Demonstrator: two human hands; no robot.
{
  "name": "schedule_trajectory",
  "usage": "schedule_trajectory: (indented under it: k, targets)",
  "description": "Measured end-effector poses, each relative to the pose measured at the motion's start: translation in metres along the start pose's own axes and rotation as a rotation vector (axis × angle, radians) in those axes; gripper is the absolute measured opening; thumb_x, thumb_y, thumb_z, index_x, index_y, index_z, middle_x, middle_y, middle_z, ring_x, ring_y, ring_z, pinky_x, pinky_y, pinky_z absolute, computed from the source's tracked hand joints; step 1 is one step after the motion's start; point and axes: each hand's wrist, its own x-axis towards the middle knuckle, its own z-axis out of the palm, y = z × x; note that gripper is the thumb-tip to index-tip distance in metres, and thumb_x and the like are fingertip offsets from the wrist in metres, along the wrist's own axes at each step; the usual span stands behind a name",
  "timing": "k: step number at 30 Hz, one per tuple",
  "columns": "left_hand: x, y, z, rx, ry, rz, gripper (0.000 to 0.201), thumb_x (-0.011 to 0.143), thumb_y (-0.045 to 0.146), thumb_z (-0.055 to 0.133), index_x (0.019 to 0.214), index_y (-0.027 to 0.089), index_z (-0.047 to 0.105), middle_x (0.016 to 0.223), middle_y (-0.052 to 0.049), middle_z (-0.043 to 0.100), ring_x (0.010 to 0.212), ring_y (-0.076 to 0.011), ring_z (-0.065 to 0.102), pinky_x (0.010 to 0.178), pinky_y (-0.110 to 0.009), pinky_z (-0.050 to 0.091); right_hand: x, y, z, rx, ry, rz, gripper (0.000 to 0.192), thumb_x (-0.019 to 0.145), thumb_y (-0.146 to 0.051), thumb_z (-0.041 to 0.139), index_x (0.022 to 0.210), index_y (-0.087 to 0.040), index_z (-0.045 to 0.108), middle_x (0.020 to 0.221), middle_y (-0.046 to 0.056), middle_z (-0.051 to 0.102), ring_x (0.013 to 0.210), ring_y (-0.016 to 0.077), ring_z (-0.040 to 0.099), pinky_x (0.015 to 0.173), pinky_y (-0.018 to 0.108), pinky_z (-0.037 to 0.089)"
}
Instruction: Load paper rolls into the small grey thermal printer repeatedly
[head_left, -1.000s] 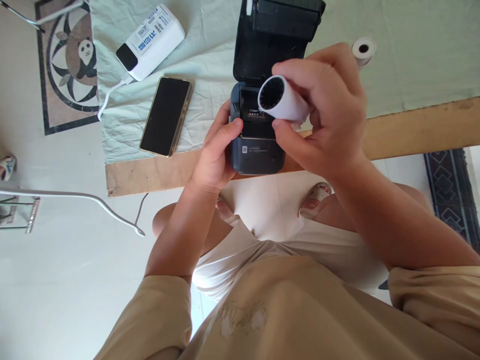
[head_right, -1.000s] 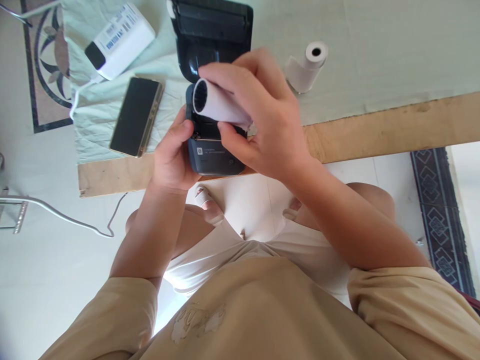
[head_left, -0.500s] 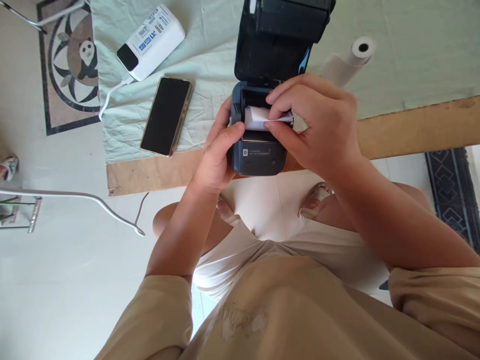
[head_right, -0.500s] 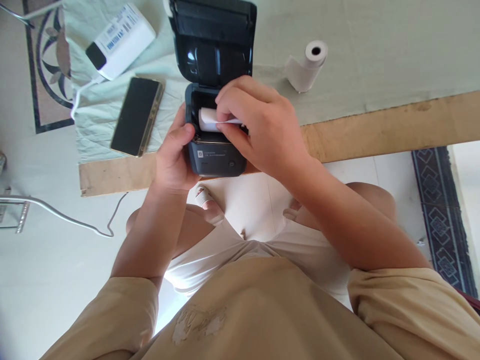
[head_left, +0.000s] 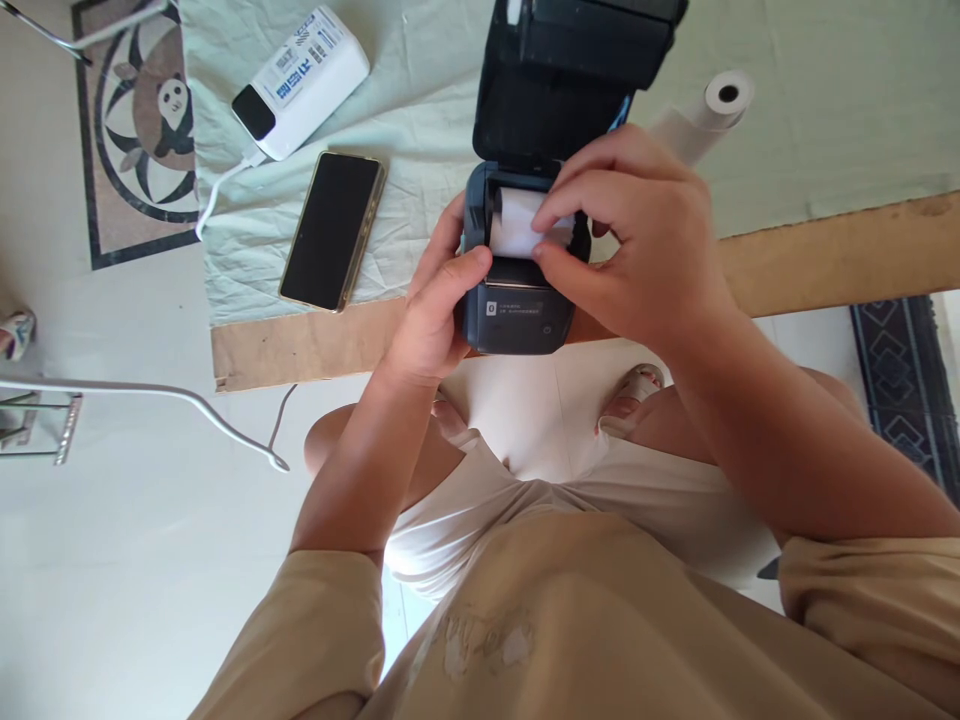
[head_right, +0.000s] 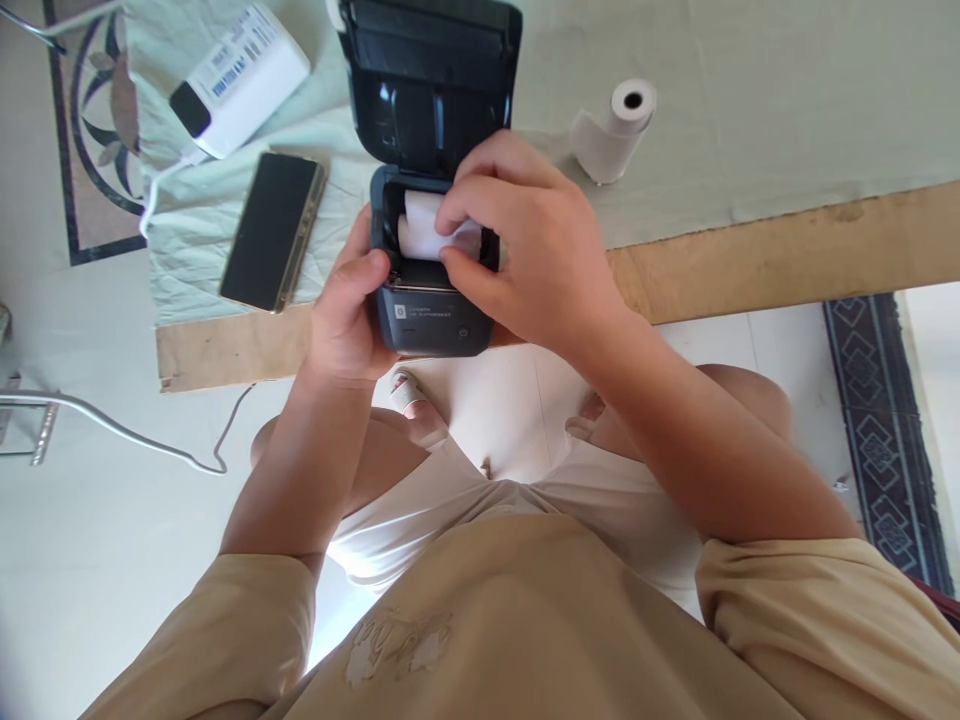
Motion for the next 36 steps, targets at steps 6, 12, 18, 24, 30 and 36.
schedule_trajectory:
  k: [6, 12, 18, 24, 30, 36]
  targets:
    - [-0.002, 0.003, 0.004, -0.02, -0.042, -0.026, 0.026, 0.097, 0.036, 0.069, 0.12, 0.027, 0.066, 0.118, -0.002, 0.074, 0.138, -0.027, 0.061, 0.097, -0.029, 0.058, 0.004, -0.003, -0.004, -0.043, -0.113, 0.124, 0.034, 0.076, -0.022, 0.072, 0.109, -0.031, 0.071, 0.109, -0.001, 0.078, 0.082, 0.0194, 0.068, 0.074, 0.036, 0.053]
    - [0.001, 0.001, 0.006, 0.017, -0.015, -0.007, 0.019, 0.098, 0.038, 0.064, 0.113, 0.027, 0.069, 0.111, -0.002, 0.074, 0.139, -0.0264, 0.062, 0.108, -0.032, 0.056, 0.004, -0.009, -0.006, -0.104, -0.063, 0.118, 0.013, 0.083, -0.023, 0.063, 0.094, -0.027, 0.068, 0.086, -0.001, 0.076, 0.065, 0.0159, 0.059, 0.067, 0.034, 0.042]
    - [0.0, 0.0, 0.003, 0.004, -0.029, 0.02, 0.018, 0.098, 0.044, 0.065, 0.103, 0.028, 0.072, 0.095, -0.001, 0.07, 0.12, -0.0254, 0.068, 0.096, -0.029, 0.056, -0.006, -0.021, -0.008, -0.066, 0.01, -0.116, 0.014, 0.085, -0.019, 0.054, 0.082, -0.025, 0.067, 0.078, -0.002, 0.072, 0.069, 0.0136, 0.061, 0.062, 0.03, 0.039]
    - [-0.002, -0.001, -0.003, 0.079, 0.006, 0.031, 0.014, 0.086, 0.027, 0.077, 0.096, 0.025, 0.067, 0.089, 0.001, 0.065, 0.097, -0.0174, 0.07, 0.078, -0.023, 0.052, -0.013, -0.027, -0.005, -0.056, -0.127, -0.208, 0.023, 0.094, -0.021, 0.047, 0.087, -0.028, 0.068, 0.088, -0.003, 0.075, 0.079, 0.0144, 0.065, 0.063, 0.032, 0.042]
    - [-0.003, -0.001, -0.003, 0.093, 0.034, -0.012, 0.03, 0.081, 0.024, 0.08, 0.107, 0.027, 0.066, 0.097, 0.0, 0.068, 0.101, -0.0228, 0.07, 0.077, -0.029, 0.051, -0.013, -0.023, -0.011, 0.11, -0.079, -0.197, 0.014, 0.095, -0.029, 0.055, 0.083, -0.026, 0.062, 0.089, -0.001, 0.071, 0.082, 0.0143, 0.066, 0.067, 0.033, 0.051]
    - [-0.004, 0.0, -0.004, 0.11, 0.029, -0.041, 0.054, 0.073, 0.027, 0.089, 0.121, 0.03, 0.065, 0.108, -0.003, 0.072, 0.112, -0.0328, 0.066, 0.088, -0.038, 0.053, -0.001, 0.0, -0.014, 0.213, 0.312, -0.006, 0.036, 0.094, -0.029, 0.055, 0.128, -0.037, 0.063, 0.139, 0.0, 0.06, 0.139, 0.024, 0.056, 0.057, 0.026, 0.044]
